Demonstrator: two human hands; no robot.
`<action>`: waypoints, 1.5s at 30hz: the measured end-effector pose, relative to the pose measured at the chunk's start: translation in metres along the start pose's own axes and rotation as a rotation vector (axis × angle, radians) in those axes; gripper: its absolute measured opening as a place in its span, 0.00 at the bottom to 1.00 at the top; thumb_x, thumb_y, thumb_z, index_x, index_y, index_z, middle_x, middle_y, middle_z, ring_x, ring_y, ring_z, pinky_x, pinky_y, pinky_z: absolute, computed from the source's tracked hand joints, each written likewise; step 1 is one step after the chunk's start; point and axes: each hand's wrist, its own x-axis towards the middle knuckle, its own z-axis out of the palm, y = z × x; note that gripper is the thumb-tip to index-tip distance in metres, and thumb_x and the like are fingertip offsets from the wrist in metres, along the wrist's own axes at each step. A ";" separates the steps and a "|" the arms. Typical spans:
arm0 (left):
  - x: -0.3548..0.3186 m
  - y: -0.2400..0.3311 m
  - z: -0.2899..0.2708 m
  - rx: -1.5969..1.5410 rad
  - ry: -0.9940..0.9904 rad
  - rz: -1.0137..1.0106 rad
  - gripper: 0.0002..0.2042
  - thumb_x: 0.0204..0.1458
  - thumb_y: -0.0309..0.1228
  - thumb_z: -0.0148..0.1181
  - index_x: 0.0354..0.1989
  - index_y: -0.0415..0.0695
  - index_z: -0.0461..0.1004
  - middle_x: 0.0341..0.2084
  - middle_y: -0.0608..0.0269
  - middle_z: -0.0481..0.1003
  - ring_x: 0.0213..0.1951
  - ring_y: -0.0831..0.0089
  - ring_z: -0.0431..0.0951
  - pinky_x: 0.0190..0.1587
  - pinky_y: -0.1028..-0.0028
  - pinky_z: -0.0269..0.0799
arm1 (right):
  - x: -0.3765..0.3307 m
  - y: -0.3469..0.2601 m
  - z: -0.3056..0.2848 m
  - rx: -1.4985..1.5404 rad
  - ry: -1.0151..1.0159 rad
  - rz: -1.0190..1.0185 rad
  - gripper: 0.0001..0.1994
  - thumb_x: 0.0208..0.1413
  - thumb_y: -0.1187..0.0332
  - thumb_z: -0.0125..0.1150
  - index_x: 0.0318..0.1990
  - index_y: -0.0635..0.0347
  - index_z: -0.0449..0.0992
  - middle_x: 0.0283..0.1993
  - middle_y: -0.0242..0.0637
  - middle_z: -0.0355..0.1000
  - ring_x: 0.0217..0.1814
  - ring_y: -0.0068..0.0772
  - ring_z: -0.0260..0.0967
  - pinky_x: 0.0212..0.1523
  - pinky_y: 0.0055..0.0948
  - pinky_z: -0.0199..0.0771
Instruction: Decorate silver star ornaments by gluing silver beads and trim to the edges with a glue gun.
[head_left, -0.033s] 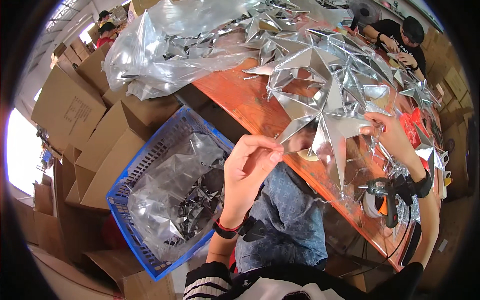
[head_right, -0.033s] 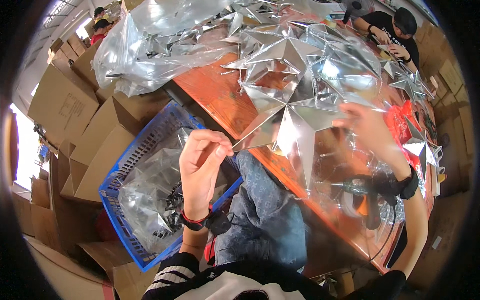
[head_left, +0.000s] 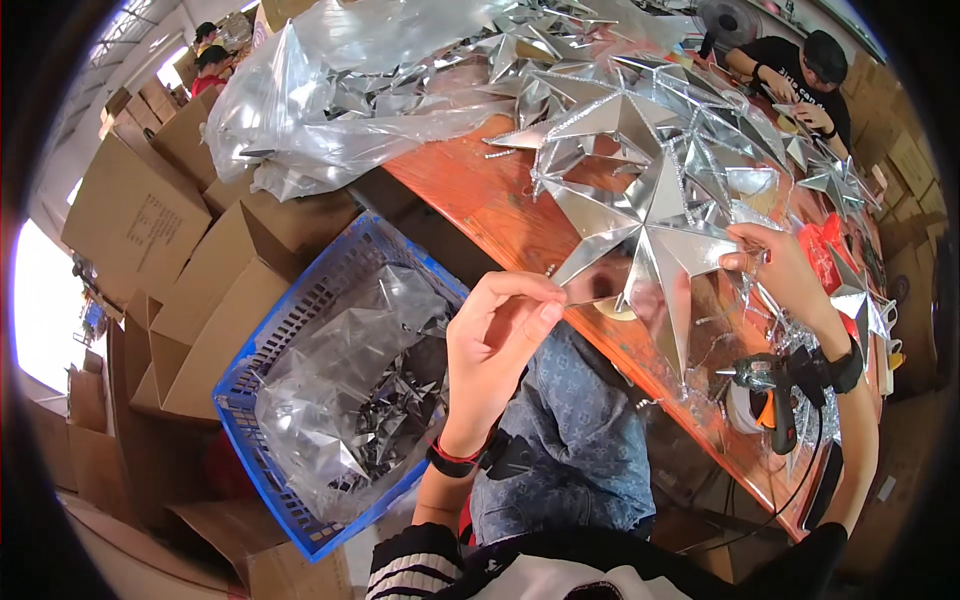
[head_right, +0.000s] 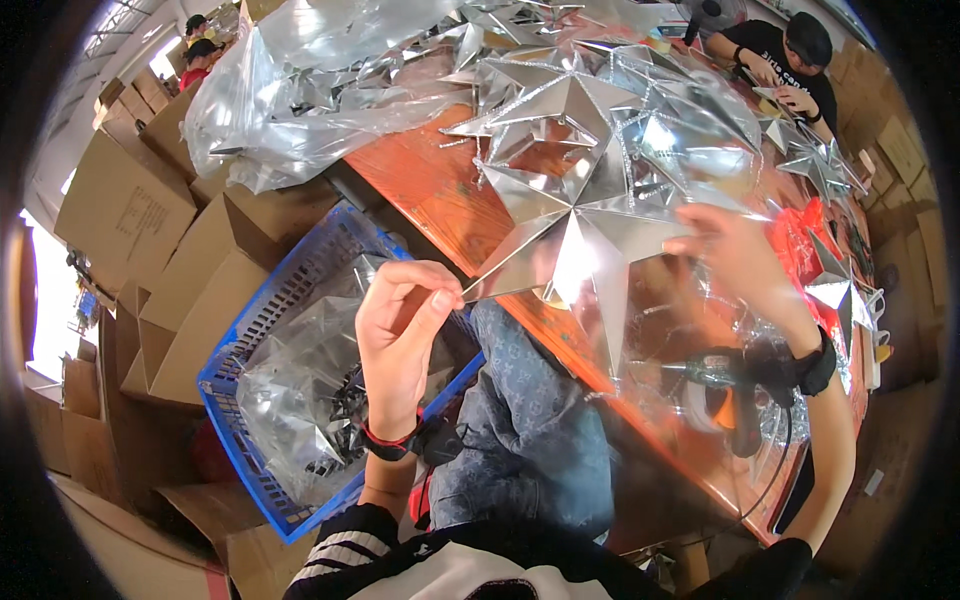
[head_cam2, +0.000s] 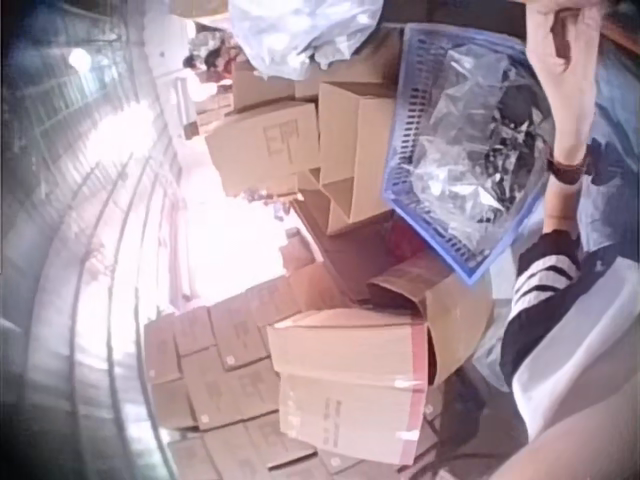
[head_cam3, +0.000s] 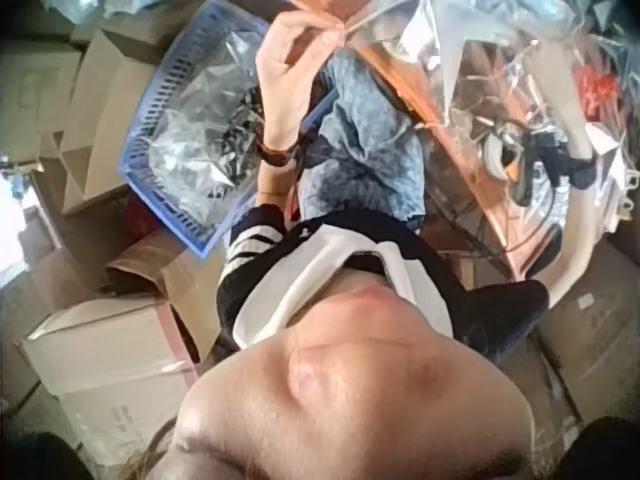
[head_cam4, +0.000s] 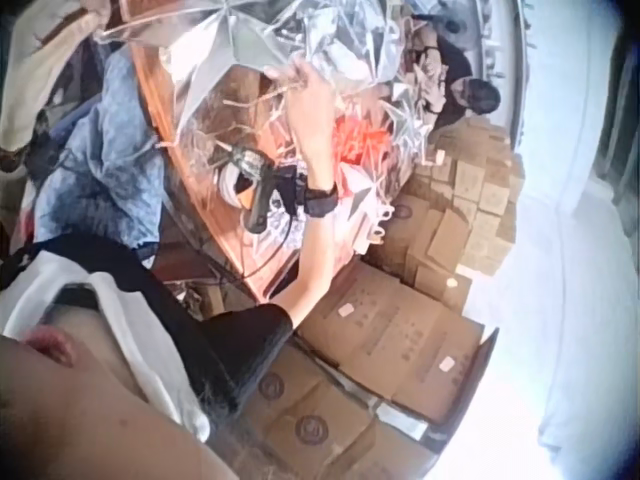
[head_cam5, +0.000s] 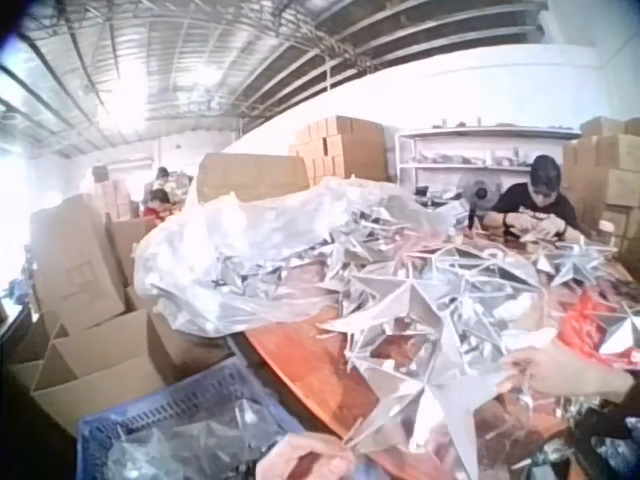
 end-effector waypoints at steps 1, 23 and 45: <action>0.000 -0.001 0.002 0.059 -0.005 0.041 0.07 0.50 0.18 0.54 0.37 0.35 0.69 0.36 0.60 0.70 0.39 0.77 0.70 0.44 0.77 0.66 | 0.000 0.009 0.001 0.019 -0.026 0.017 0.20 0.46 0.65 0.64 0.44 0.70 0.70 0.31 0.35 0.69 0.35 0.22 0.63 0.39 0.23 0.64; -0.028 -0.023 -0.012 0.129 0.170 0.019 0.12 0.55 0.29 0.36 0.19 0.46 0.55 0.20 0.67 0.54 0.26 0.76 0.56 0.30 0.76 0.54 | -0.013 -0.008 0.013 -0.425 -0.016 -0.296 0.15 0.48 0.70 0.53 0.45 0.64 0.65 0.38 0.46 0.68 0.40 0.47 0.68 0.40 0.37 0.69; -0.048 -0.023 -0.015 0.395 0.200 -0.172 0.05 0.52 0.21 0.47 0.25 0.37 0.65 0.24 0.64 0.66 0.27 0.80 0.63 0.33 0.81 0.59 | -0.020 -0.022 -0.005 -0.089 -0.332 -0.184 0.23 0.44 0.63 0.62 0.47 0.65 0.67 0.33 0.44 0.70 0.37 0.41 0.69 0.39 0.33 0.66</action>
